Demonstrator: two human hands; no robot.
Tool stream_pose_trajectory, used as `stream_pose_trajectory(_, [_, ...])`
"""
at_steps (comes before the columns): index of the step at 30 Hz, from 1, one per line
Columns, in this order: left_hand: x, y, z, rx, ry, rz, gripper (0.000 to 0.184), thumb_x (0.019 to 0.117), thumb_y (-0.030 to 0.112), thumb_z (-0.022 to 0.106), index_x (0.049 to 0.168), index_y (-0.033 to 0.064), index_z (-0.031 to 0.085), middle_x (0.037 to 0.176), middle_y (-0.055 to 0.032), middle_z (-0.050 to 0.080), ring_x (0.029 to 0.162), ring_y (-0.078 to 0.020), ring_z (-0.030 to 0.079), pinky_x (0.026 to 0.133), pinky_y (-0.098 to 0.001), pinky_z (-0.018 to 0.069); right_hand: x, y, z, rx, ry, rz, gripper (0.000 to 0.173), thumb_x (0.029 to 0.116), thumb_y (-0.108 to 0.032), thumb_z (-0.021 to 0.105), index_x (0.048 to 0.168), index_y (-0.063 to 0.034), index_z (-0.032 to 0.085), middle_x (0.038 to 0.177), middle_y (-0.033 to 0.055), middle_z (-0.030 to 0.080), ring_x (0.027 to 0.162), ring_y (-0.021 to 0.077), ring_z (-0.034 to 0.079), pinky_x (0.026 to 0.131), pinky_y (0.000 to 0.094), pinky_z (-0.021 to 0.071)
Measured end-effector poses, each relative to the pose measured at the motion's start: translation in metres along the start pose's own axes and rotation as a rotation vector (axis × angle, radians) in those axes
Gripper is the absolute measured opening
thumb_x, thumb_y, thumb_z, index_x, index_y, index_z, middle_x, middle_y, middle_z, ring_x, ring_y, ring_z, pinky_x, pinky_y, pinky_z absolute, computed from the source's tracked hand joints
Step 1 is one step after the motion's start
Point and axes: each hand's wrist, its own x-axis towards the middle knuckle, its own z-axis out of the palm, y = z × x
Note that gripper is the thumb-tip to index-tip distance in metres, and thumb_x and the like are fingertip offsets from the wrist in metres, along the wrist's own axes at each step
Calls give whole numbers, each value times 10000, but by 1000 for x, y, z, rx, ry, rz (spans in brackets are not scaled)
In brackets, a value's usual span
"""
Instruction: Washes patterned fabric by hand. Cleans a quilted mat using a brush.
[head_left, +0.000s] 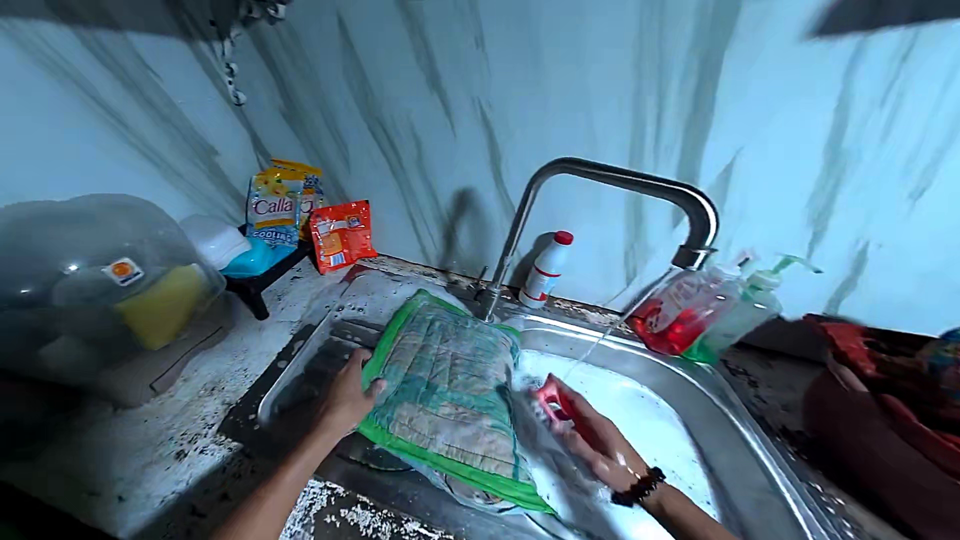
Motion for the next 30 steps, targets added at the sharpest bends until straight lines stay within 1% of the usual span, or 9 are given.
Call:
stream_pose_trajectory(3, [24,-21,-5,50,98,79,506,986,251,705,1409,32,535,1203,-261,673,1138,-421,655,1006,-592,491,-1,-23,18,-322,-67,-370,678,976,-500,552,1410,20,582,1207,224,708,1075,334,711,941,499,571])
stream_pose_trajectory(5, [35,-39,-3,90,176,125,484,987,297,700,1372,31,576,1138,-255,698,1085,-422,678,976,-594,505,18,-48,61,-507,-4,-505,586,992,-472,521,1406,-68,615,1170,158,737,995,343,725,822,516,596])
stream_pose_trajectory(9, [48,-62,4,23,366,189,441,995,256,688,1338,-7,602,996,-275,712,953,-459,701,888,-633,527,84,-131,151,-633,-94,-195,518,1006,-301,578,1500,-150,541,1413,127,637,1210,428,638,872,579,561])
stream_pose_trajectory(12, [57,-73,-9,24,391,155,445,995,240,687,1362,5,595,1073,-296,703,994,-489,688,887,-666,520,71,-97,130,-601,-59,-418,555,961,-374,608,1447,-107,594,1297,131,705,1088,397,702,818,546,600])
stream_pose_trajectory(16, [56,-71,-8,55,370,126,433,987,280,696,1344,44,628,1023,-269,715,953,-479,693,845,-664,523,29,-50,60,-661,-32,-640,587,1024,-521,453,1399,-102,622,1188,101,745,991,283,727,833,431,591])
stream_pose_trajectory(21, [57,-74,-9,15,309,149,486,968,294,723,1370,44,608,994,-242,715,941,-435,697,873,-627,525,103,-147,176,-611,-144,-213,562,992,-329,603,1515,-143,522,1425,120,630,1229,422,624,900,573,549])
stream_pose_trajectory(23, [58,-79,-10,-28,337,175,501,952,277,747,1357,17,609,960,-233,710,901,-415,695,859,-616,533,97,-130,172,-609,-40,-381,554,951,-362,635,1446,-116,600,1313,126,700,1115,399,696,831,552,592])
stream_pose_trajectory(27, [59,-79,-8,-53,322,191,496,953,262,745,1356,12,603,910,-218,704,846,-399,690,825,-601,539,31,-71,75,-667,-95,-621,556,1014,-480,529,1398,-89,624,1216,114,739,1013,306,730,832,456,604])
stream_pose_trajectory(30, [57,-76,-9,-64,294,180,506,956,269,741,1369,16,594,913,-220,704,856,-401,693,842,-592,538,65,-99,126,-678,-35,-560,543,983,-431,565,1406,-96,621,1252,98,729,1032,316,728,811,453,608])
